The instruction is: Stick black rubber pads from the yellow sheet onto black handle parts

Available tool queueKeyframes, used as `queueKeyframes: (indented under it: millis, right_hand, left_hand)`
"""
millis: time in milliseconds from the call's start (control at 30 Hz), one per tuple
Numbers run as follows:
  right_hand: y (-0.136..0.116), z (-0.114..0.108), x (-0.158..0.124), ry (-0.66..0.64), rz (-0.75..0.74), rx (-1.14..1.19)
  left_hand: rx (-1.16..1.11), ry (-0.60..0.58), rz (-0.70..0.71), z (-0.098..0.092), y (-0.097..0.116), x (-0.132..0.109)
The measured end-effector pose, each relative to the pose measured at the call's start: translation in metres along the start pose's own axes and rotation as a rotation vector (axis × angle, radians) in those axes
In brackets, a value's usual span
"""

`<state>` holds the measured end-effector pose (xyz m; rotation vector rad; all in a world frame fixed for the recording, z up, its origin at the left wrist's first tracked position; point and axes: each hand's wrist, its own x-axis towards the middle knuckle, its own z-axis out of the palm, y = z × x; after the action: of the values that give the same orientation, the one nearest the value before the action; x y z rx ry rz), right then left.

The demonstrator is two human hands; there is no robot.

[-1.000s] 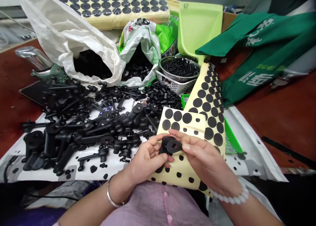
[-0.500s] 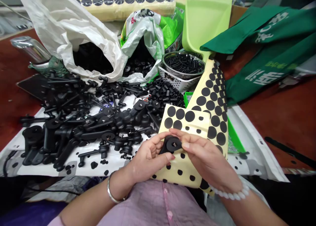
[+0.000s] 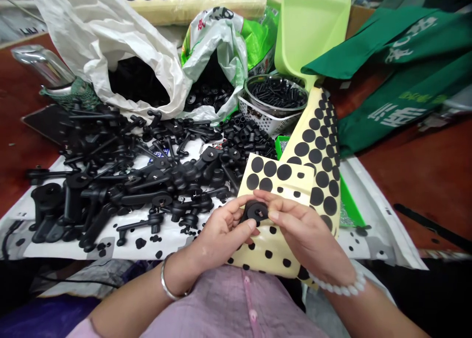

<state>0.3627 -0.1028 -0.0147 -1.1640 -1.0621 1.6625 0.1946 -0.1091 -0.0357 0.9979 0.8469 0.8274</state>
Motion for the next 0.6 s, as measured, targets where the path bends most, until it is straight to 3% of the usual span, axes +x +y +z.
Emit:
queueKeyframes:
  millis: [400, 600]
  right_hand:
    - [0.0037, 0.0007, 0.001, 0.043, -0.047, -0.066]
    - [0.007, -0.0015, 0.0015, 0.026, -0.046, -0.098]
  left_hand:
    - [-0.01, 0.031, -0.042, 0.0005, -0.0005, 0.0014]
    - [-0.081, -0.007, -0.029, -0.0024, -0.0041, 0.001]
